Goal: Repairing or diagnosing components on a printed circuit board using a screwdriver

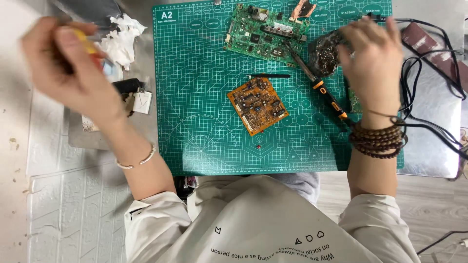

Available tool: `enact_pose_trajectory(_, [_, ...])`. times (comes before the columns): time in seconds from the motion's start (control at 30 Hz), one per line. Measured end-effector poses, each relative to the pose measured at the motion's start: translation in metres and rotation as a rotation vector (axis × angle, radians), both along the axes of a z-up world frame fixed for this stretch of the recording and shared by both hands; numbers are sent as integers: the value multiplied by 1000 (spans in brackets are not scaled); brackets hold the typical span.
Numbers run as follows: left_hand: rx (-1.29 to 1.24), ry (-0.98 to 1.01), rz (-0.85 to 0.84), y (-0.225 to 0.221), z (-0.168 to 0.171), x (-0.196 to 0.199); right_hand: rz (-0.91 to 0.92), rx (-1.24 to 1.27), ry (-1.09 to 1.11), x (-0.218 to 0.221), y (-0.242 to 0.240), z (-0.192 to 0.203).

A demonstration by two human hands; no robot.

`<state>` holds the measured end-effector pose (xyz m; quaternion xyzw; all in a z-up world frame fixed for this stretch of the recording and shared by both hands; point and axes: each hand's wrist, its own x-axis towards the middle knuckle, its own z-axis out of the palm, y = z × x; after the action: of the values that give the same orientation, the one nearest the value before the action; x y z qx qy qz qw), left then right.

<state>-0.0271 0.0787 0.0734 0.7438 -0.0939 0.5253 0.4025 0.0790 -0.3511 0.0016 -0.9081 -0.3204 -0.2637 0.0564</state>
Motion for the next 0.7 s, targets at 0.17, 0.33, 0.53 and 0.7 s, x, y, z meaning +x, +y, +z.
enact_pose_trajectory(0.17, [92,-49,132,7,15,-5,-24,324,155,7,-37,10])
enact_pose_trajectory(0.33, [147,123,141,1,-9,4,-463,243,188,23,-89,-29])
enact_pose_trajectory(0.53, [390,366,-51,-58,-37,24,-424,54,134,7,-59,-7])
enact_pose_trajectory(0.7, [544,369,-126,-100,-52,26,137,687,426,-31,21,44])
